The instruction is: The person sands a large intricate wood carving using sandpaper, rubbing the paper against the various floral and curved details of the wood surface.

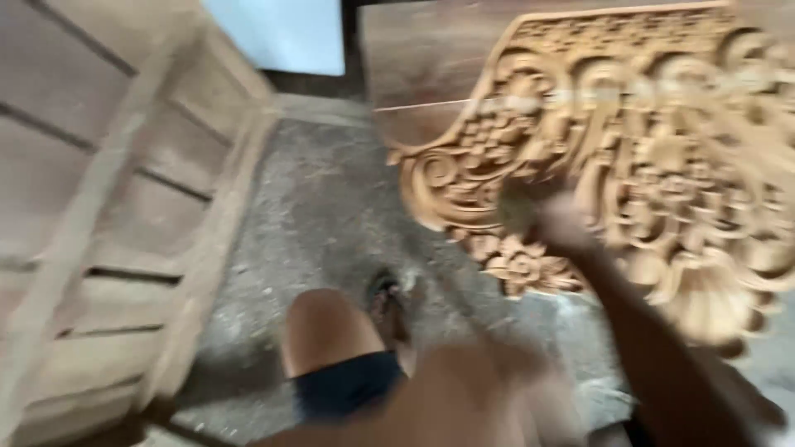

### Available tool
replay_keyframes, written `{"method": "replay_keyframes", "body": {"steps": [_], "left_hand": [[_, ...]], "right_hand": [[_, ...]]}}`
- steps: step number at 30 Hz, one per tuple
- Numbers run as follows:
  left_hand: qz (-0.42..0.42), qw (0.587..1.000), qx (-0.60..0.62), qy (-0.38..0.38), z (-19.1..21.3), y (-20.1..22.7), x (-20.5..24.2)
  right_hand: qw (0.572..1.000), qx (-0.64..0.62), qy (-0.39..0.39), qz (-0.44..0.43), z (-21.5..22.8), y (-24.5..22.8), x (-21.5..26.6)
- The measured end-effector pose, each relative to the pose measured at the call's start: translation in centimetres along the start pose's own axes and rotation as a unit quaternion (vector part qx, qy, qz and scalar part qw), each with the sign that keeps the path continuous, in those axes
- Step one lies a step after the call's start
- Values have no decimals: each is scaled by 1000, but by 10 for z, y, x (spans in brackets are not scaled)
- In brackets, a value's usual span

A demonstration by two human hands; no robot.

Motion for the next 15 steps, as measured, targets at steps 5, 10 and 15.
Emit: {"method": "replay_keyframes", "body": {"steps": [5, 10, 15], "left_hand": [[19, 997, -74, -3, -32, 2, -14], [114, 987, -112, 34, -37, -26, 9], [161, 978, -117, 62, -18, -16, 26]], "right_hand": [[960, 104, -224, -134, -65, 22, 1], [980, 165, -55, -92, 6, 78, 11], [995, 94, 7, 46, -52, 6, 0]]}}
Point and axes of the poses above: each hand's wrist, its own x-axis away from the middle knuckle, its own z-axis out of the back of the hand, y = z × x, the point moved 4 cm from there along -x, towards the middle knuckle, and after that the axes turned 15 degrees about -x, right-handed, at the moved point
